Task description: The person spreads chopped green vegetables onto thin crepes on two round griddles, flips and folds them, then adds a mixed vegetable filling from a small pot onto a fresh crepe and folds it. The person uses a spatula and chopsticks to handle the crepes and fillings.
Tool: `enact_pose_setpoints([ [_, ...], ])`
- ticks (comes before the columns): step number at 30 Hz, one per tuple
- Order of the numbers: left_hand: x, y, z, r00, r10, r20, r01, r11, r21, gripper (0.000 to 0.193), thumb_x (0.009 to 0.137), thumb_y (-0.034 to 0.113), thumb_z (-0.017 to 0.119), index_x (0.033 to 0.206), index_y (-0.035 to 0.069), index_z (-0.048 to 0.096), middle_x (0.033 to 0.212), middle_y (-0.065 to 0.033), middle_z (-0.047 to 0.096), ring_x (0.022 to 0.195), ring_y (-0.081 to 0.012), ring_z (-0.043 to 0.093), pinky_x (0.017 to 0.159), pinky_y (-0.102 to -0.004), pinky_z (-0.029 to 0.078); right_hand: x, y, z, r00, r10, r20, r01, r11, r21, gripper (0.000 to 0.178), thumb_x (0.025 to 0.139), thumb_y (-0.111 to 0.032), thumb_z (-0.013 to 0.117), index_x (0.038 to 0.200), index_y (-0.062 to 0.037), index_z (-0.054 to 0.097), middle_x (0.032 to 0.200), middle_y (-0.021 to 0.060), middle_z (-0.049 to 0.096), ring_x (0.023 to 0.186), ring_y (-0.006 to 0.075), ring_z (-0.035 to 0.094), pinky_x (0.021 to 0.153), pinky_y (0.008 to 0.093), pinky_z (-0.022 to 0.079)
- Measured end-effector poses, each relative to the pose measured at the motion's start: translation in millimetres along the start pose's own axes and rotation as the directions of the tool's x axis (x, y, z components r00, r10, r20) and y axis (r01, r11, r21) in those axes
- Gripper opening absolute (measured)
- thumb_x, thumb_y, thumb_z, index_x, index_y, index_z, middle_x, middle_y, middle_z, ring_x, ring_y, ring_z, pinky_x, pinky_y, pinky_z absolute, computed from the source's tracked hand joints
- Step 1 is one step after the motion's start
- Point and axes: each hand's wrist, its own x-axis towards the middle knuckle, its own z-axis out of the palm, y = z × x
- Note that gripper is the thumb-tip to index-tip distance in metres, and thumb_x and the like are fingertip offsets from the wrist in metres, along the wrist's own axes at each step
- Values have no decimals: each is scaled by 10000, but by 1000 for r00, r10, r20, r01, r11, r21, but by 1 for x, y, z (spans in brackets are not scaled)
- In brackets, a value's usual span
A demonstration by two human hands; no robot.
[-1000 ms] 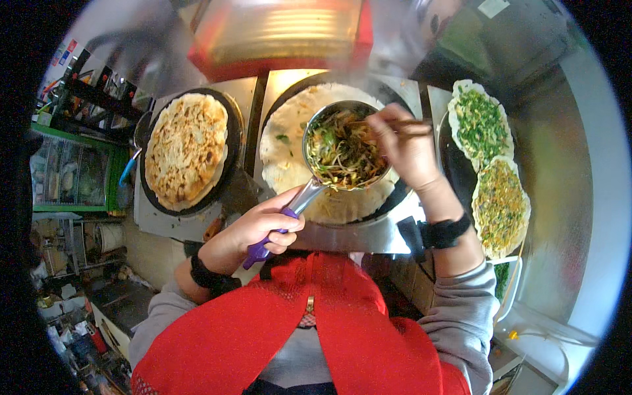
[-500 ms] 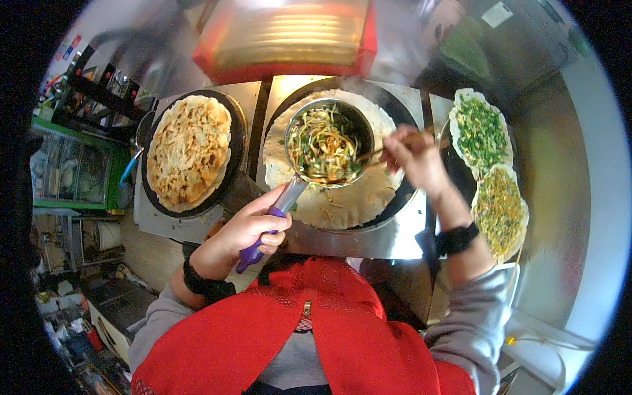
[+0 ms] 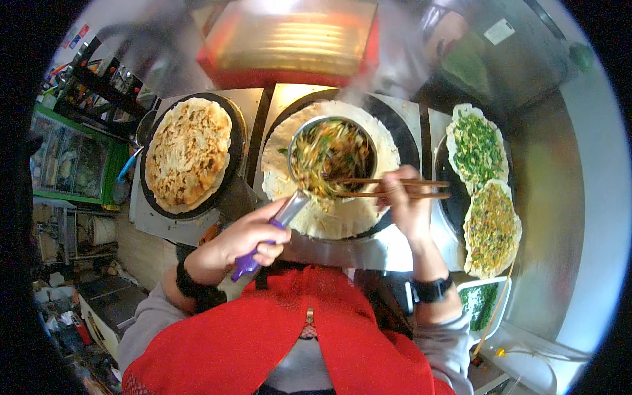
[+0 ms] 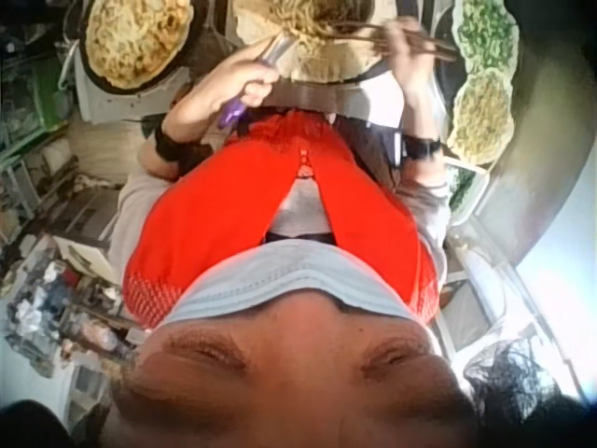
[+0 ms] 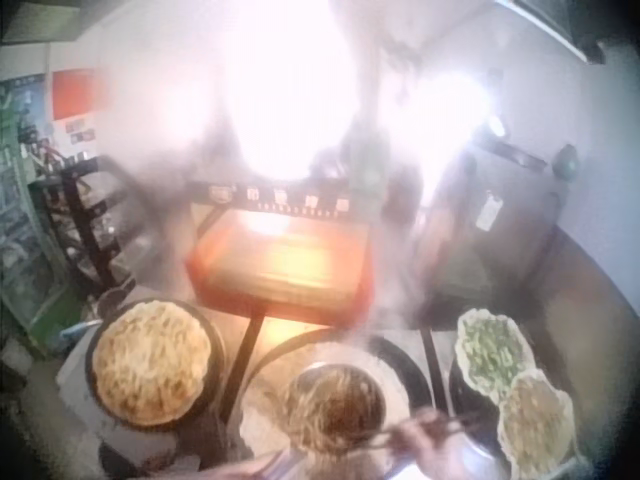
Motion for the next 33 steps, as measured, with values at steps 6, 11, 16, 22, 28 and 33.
enact_pose_setpoints([
  [6,-3,-5,-10,993,104,58,-94,983,-155,746,891,-10,482,1506,261,159,707,28,416,466,-38,353,422,-191,296,13,-20,-4,927,-222,303,255,965,-70,159,930,-156,599,856,-18,628,658,61,608,549,92,563,482,244,453],
  [11,5,-8,-18,980,154,125,-124,967,-223,756,893,-17,471,1509,281,149,689,34,388,489,-41,347,431,-192,289,35,-47,7,772,-467,432,626,677,-387,39,880,-33,606,854,-12,625,724,103,617,642,174,598,572,295,473],
  [16,12,-21,-11,992,93,88,-82,989,-121,720,893,-24,474,1495,274,217,700,39,397,510,-44,349,457,-207,316,71,-76,37,560,-284,778,711,648,-275,108,884,-103,604,894,4,619,734,186,634,656,319,641,634,392,534],
  [22,-9,-8,-28,983,182,-9,-182,976,-115,693,867,-37,487,1463,251,281,703,32,398,510,-47,348,443,-212,295,124,-56,-7,953,-145,266,258,851,-457,201,938,-164,573,845,7,621,631,58,624,534,93,587,477,258,478],
  [28,1,-12,-26,974,225,27,-217,959,-181,694,879,-27,499,1473,238,256,690,36,400,491,-51,373,443,-216,328,44,14,-37,989,90,118,-87,996,-31,216,945,-151,574,767,-27,576,666,90,645,494,124,589,429,237,490],
  [33,12,-11,-11,967,248,60,-232,951,-204,671,879,-37,457,1450,266,276,679,32,371,500,-55,354,450,-217,314,1,37,-9,923,356,-145,-212,786,580,144,967,-147,527,878,-34,528,752,114,626,576,158,586,498,235,483],
])
